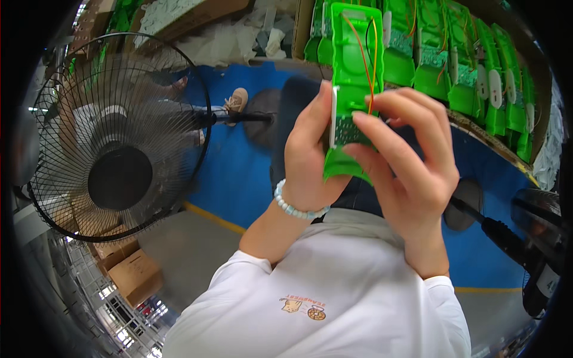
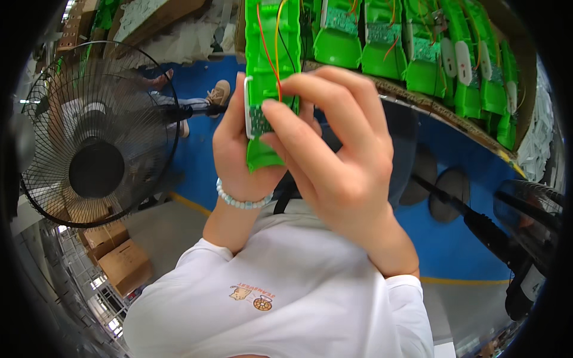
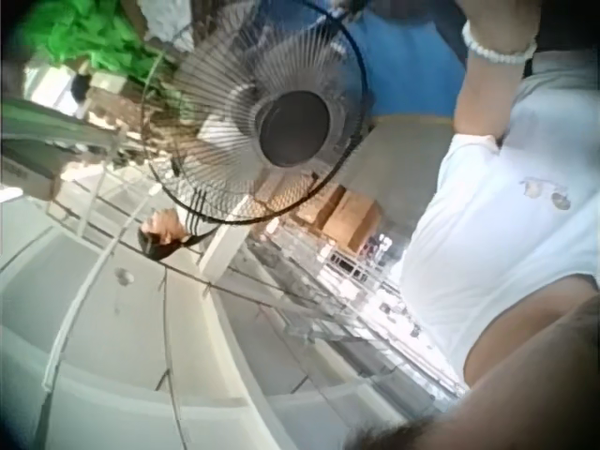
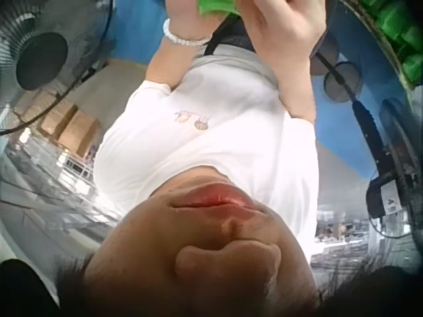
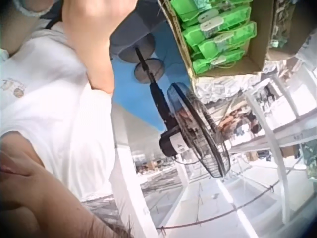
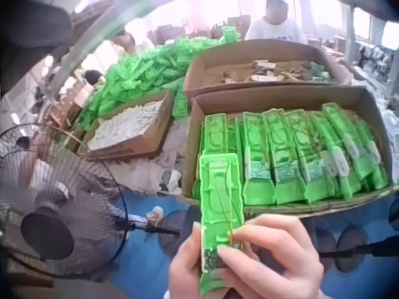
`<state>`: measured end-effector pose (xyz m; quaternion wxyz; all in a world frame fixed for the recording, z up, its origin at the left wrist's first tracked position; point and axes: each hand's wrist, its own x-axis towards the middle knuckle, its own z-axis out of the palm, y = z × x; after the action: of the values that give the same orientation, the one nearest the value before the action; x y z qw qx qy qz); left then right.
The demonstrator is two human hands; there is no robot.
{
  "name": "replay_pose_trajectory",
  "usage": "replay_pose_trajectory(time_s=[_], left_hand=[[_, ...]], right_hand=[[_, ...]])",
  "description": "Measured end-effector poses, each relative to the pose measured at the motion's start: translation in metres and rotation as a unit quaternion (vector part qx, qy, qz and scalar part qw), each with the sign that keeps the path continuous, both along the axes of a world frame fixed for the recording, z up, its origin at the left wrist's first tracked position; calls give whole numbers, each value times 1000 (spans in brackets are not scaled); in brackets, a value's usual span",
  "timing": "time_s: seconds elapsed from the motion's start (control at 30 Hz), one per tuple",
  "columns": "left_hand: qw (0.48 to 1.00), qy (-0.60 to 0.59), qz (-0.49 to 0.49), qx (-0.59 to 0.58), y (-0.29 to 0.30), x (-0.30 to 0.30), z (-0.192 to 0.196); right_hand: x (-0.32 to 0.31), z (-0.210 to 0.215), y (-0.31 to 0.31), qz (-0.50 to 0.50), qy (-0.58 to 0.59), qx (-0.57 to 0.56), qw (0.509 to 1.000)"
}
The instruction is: Assembling green plastic light fixture units by installing internal components and attaching outer covers.
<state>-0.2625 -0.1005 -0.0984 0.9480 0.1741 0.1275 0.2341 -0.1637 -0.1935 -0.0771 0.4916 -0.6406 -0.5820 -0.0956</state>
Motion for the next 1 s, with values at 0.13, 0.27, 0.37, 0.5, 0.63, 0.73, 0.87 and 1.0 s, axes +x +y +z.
replay_pose_trajectory(time_s=[0.13, 0.27, 0.37, 0.5, 0.63, 0.73, 0.87, 1.0], left_hand=[[998, 28, 7, 59, -6, -4, 0], [1000, 6, 2, -22, 0, -22, -14], [991, 63, 97, 70, -4, -18, -6], [974, 97, 85, 188, 3, -8, 12], [929, 136, 92, 332, 30, 27, 30], [859, 198, 143, 449, 58, 53, 35], [578, 338, 269, 693, 98, 85, 25], [341, 352, 267, 830, 112, 91, 10]], right_hand=[[-8, -5, -8, -7, 94, -9, 996], [-11, -8, -19, -16, 165, -20, 986], [-3, -11, -26, -10, 165, -28, 986], [3, -13, -25, -4, 178, -27, 984], [19, -14, -35, -56, 166, -11, 985], [36, -10, -44, -110, 119, 13, 987], [58, 3, -69, -218, 75, 27, 973], [84, 9, -99, -354, 19, 19, 935]])
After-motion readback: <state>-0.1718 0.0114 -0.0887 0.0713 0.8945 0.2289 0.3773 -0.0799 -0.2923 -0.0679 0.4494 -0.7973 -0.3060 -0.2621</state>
